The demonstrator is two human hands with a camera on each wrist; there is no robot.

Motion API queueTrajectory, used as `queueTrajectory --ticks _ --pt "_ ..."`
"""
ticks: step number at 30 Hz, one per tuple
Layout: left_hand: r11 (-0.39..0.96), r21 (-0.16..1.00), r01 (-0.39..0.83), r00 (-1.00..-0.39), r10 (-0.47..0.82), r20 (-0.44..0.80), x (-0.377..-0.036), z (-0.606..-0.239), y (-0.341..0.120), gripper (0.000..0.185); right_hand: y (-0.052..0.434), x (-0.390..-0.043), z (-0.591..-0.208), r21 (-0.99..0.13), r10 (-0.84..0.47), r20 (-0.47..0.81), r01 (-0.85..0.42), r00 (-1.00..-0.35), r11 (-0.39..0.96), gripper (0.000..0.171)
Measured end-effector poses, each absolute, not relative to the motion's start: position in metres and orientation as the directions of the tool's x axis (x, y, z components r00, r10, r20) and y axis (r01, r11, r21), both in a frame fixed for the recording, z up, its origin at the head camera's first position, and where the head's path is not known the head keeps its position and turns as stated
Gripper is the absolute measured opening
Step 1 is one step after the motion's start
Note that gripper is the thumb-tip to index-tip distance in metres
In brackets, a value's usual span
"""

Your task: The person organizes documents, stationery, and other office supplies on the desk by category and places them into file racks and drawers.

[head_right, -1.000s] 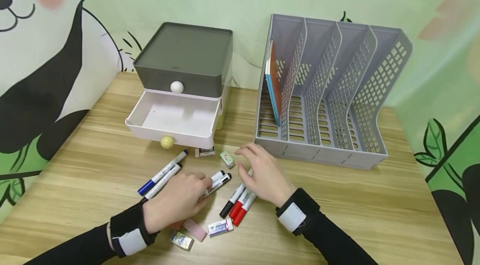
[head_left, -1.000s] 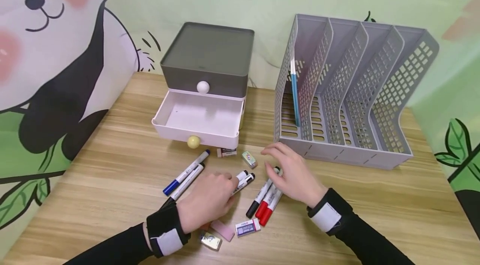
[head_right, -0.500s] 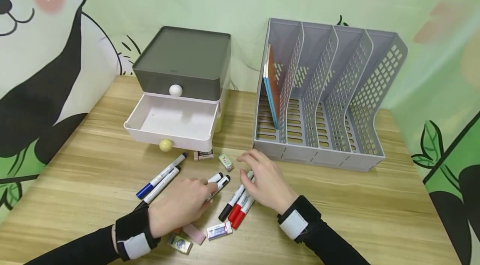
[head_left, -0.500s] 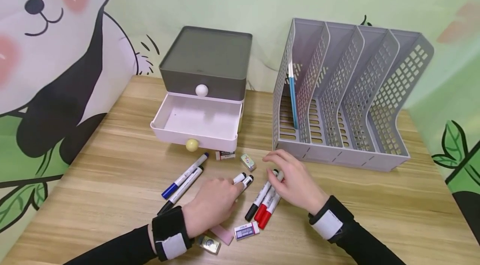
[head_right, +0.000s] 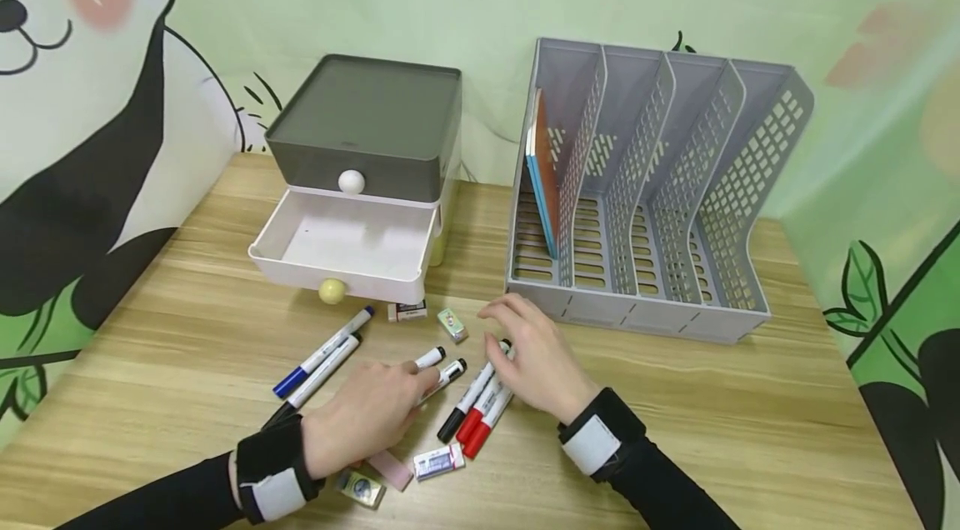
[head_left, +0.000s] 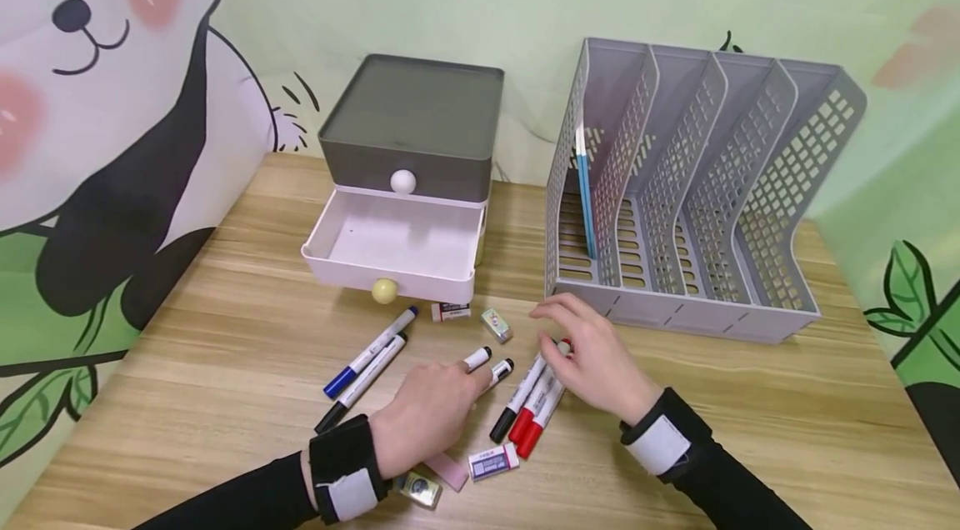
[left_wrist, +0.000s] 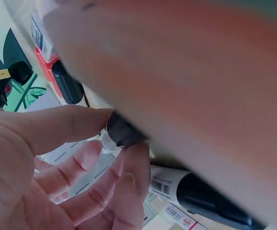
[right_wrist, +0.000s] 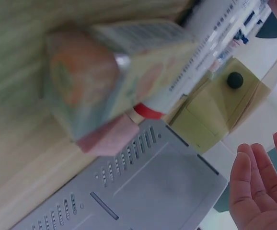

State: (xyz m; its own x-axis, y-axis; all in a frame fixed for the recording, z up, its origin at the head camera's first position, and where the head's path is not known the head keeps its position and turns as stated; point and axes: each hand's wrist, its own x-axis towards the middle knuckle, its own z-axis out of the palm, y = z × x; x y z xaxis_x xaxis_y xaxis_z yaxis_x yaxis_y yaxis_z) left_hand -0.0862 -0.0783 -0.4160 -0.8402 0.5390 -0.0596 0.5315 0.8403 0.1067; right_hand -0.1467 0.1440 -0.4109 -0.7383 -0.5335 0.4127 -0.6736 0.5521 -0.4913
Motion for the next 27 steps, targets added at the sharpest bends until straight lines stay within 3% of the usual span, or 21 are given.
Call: queueTrajectory --ticks 6,15,27 --pt "0.834 0.149 0.531 -0.839 0.542 -0.044 -0.084 -0.409 -0.082 0.016 0.147 -0.15 -0.403 -0.524 -0.508 0.433 -0.666 -0.745 0.53 0.025" --pt "0.768 0.272 0.58 -0.812 0.573 0.113 -0.084 -0.383 -0.1 0.021 0.151 -0.159 -0.397 -0.597 -0.447 0.5 -0.669 -0.742 0.443 0.019" --pt "0.746 0.374 0.551 -0.834 0.479 0.272 -0.103 -0.336 -0.128 0.02 0.143 -0.158 -0.39 -0.738 -0.409 0.401 -0.554 -0.82 0.387 0.024"
